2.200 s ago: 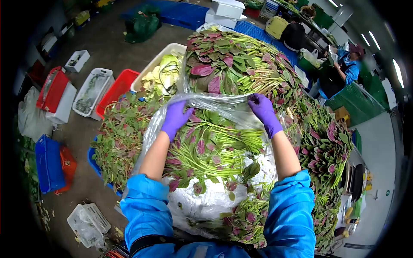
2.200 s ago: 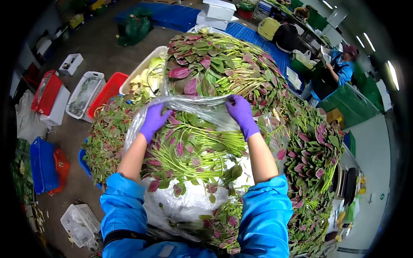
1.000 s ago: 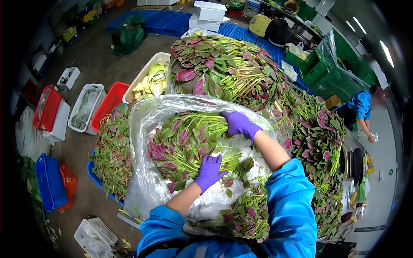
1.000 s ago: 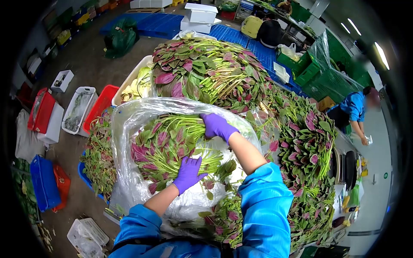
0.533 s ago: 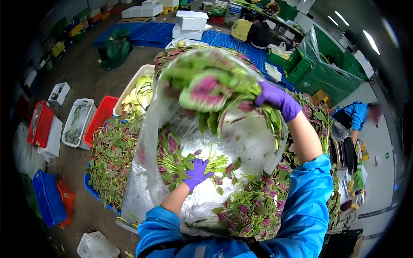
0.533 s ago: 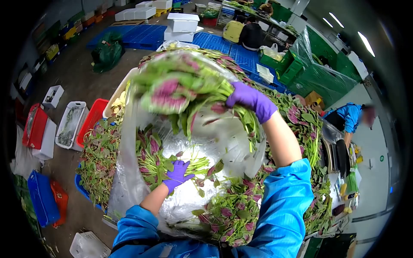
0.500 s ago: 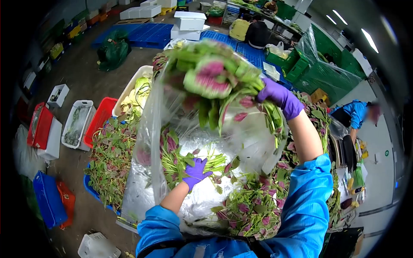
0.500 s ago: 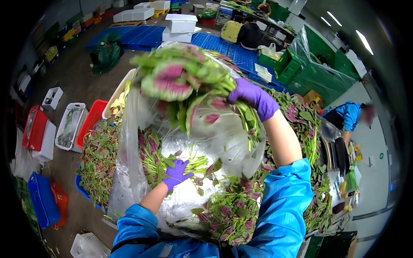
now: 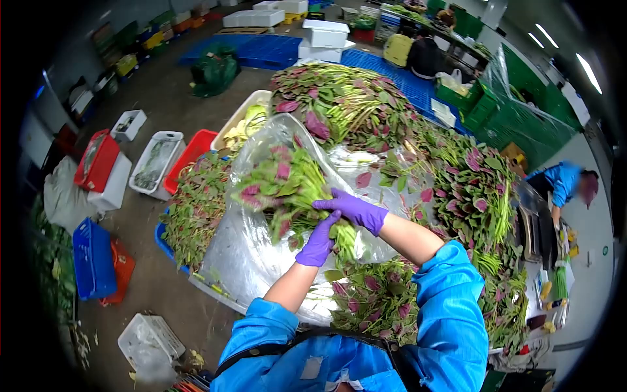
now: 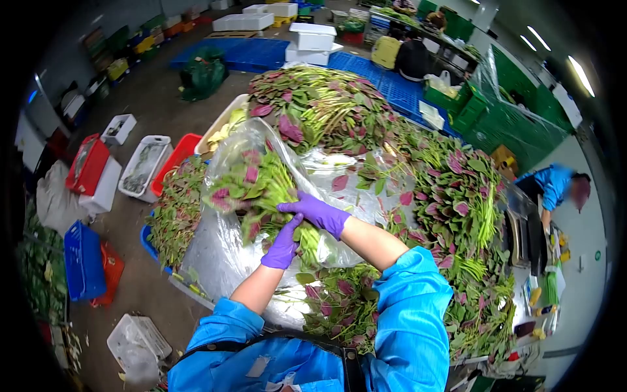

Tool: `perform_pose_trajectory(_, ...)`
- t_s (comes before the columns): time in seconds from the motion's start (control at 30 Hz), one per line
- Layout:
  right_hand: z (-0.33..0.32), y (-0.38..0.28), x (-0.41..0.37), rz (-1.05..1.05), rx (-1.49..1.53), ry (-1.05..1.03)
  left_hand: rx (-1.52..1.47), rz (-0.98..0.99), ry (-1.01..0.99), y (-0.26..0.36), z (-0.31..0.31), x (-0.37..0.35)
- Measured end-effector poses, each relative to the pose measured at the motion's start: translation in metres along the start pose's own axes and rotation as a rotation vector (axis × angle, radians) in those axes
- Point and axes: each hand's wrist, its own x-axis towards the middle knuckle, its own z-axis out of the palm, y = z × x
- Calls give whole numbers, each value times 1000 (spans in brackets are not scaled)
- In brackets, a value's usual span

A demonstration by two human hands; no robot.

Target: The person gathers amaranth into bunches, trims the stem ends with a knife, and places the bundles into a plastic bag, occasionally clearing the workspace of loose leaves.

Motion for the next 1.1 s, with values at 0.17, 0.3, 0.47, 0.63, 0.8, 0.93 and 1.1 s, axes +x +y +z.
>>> perform_pose_trajectory(0.17, -25, -9, -3, 7, -592, -479, -132, 72, 69, 10, -39, -20)
perform_pose_trajectory(0.3, -127, -20, 9, 173, -1055, -445, -180, 234, -77, 40, -42, -25)
perform_pose_trajectory(0.47, -221, -71, 50, -73, -1040, -51, -480, 264, -408, 118, -25, -45)
perform_pose_trajectory(0.63, -140, -111, 68, -7, -488, -27, -516, 153, -312, 87, -25, -74)
perform_pose_trajectory(0.8, -125, -91, 104, -77, -553, 24, -254, -146, -190, -8, -40, -102)
perform_pose_trajectory(0.93, -108, -107, 56, -103, -351, -164, -48, -186, -89, -30, -17, -117)
perform_pose_trajectory(1.1, -84, -69, -86, -11, -281, -578, 247, -2, -174, -37, 13, -118)
